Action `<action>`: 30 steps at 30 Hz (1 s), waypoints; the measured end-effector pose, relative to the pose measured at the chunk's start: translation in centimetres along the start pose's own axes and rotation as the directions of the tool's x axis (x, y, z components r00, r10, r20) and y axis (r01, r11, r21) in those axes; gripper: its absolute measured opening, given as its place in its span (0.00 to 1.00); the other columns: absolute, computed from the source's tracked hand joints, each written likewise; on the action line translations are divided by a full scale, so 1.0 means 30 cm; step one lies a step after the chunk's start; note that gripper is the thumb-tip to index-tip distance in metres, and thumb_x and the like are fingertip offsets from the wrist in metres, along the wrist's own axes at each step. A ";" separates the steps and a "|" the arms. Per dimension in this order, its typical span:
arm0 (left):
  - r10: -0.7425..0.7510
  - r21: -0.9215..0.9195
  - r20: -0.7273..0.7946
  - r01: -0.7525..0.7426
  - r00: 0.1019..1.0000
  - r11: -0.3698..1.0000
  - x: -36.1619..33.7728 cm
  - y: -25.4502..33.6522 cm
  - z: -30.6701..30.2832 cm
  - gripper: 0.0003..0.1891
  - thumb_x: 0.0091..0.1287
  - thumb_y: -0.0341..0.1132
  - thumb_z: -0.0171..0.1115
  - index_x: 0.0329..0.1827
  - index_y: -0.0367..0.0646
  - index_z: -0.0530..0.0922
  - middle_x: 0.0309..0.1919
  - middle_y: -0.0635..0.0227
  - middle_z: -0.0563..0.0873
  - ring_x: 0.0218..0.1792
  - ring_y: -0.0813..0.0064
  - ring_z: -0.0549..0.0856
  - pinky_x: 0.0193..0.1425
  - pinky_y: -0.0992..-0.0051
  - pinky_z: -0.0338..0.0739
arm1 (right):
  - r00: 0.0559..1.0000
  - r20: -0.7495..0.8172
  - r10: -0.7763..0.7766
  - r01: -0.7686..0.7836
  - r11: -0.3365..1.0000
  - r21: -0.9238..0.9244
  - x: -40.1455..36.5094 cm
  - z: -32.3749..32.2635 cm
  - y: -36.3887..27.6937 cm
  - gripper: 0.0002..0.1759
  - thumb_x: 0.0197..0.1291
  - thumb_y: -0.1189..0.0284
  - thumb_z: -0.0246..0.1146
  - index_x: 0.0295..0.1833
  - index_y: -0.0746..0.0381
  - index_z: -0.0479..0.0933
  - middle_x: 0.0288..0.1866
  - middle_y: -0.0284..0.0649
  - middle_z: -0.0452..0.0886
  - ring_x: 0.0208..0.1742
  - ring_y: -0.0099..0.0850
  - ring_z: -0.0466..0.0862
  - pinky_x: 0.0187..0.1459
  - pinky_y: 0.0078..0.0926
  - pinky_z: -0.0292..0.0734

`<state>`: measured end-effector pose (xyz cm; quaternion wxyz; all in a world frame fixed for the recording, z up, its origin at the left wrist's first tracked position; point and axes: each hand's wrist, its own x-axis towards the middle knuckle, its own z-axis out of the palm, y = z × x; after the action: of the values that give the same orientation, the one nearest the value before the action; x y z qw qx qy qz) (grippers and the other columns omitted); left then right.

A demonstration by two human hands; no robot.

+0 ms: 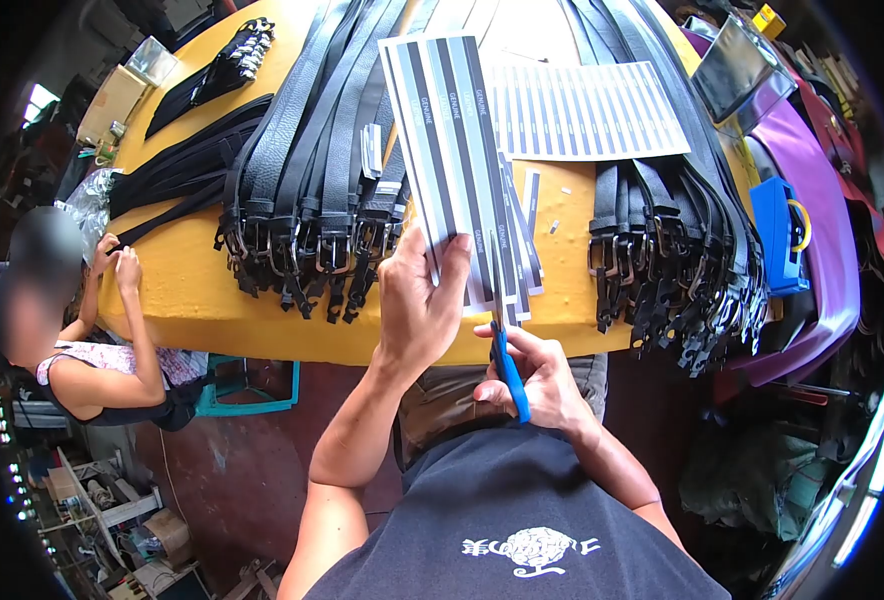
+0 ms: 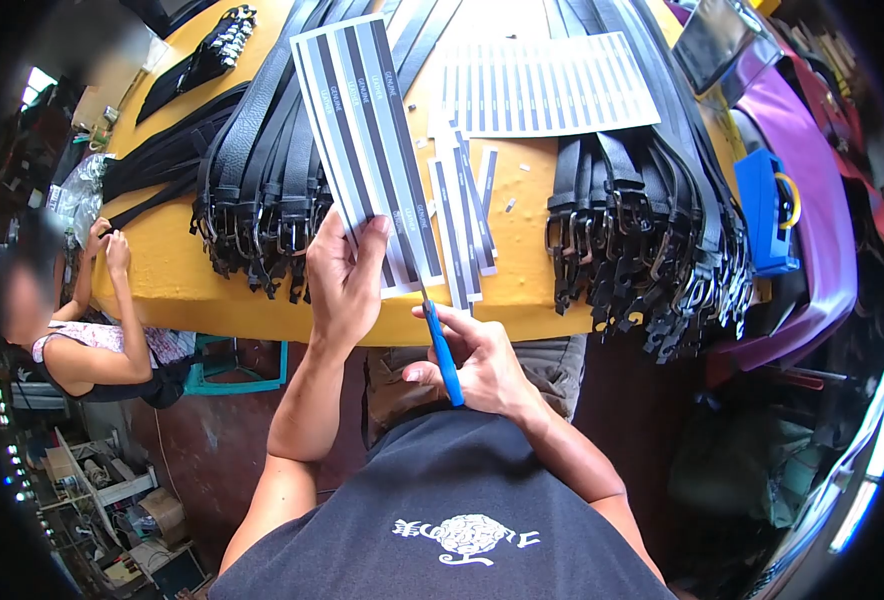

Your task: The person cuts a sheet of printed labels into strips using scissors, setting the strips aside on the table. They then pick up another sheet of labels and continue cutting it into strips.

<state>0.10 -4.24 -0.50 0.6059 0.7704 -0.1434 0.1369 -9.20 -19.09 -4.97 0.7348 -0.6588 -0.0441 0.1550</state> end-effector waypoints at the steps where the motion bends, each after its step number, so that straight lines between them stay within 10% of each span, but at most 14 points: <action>1: -0.002 -0.005 -0.002 0.002 1.000 1.000 0.000 0.003 0.000 0.07 0.69 0.29 0.56 0.44 0.33 0.76 0.23 0.67 0.82 0.22 0.85 0.76 0.27 0.78 0.70 | 1.000 0.001 0.003 -0.003 1.000 0.011 0.000 0.000 0.003 0.36 0.48 0.66 0.77 0.61 0.66 0.71 0.19 0.25 0.70 0.23 0.13 0.65 0.27 0.15 0.64; 30: -0.090 -0.095 0.056 0.095 0.994 0.991 -0.031 0.021 0.011 0.08 0.70 0.29 0.56 0.48 0.34 0.76 0.24 0.79 0.75 0.25 0.91 0.68 0.27 0.84 0.61 | 0.999 -0.020 0.026 -0.024 0.994 0.107 0.005 0.002 0.004 0.35 0.49 0.67 0.76 0.61 0.66 0.71 0.19 0.31 0.78 0.20 0.13 0.74 0.23 0.15 0.69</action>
<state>-0.99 -4.66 -0.36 0.6446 0.7490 -0.1297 0.0818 -9.10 -18.98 -5.09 0.7675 -0.6206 -0.0196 0.1592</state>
